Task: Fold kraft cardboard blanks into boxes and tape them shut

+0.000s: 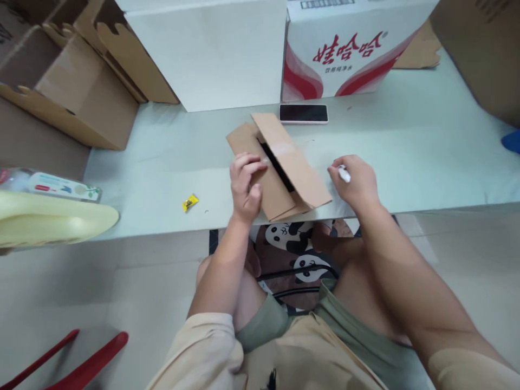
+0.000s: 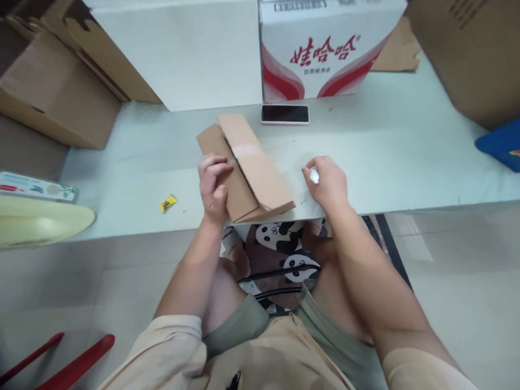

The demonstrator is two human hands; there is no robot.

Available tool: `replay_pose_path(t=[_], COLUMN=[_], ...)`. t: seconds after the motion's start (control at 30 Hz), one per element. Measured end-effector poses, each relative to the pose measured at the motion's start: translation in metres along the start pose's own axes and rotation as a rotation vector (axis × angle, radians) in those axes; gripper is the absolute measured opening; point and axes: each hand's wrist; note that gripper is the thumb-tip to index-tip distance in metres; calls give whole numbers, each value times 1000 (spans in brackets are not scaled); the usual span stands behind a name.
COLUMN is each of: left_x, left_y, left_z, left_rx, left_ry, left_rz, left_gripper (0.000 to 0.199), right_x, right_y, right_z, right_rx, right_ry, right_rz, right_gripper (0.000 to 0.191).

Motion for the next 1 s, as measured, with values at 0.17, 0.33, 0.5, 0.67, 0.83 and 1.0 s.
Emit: replay_pose_path(t=[0.17,0.33,0.5,0.67,0.83,1.0], left_x=[1,-4,-5,-5,-5,-5], left_y=[12,9,3,-2,-3,-2], left_z=[-25,-47,-45,-38,-42,-44], left_rx=[-296,-585,-578,-653,-603,-601], left_ry=[271,736,634,493,409,430], left_rz=[196,204,147,65,-11,0], left_gripper=[45,50,62,82,94,94], right_x=[-1,-2,0,6,9,7], right_y=[-7,-10,-13,-25,-28,-33], right_z=[9,5,-11,-17,-15,-15], right_rx=[-121,-24,199,591,643,742], right_ry=[-10,133,100,-30,-108,-121], right_rz=[-308,-387,-388,-269,-254,-236], right_gripper=[49,60,44,61,45,57])
Point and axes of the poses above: each hand's wrist, its own x-axis towards the middle knuckle, its own y-axis out of the back of the hand, z = x × y, and after that the axes turned 3 degrees about x, right-handed
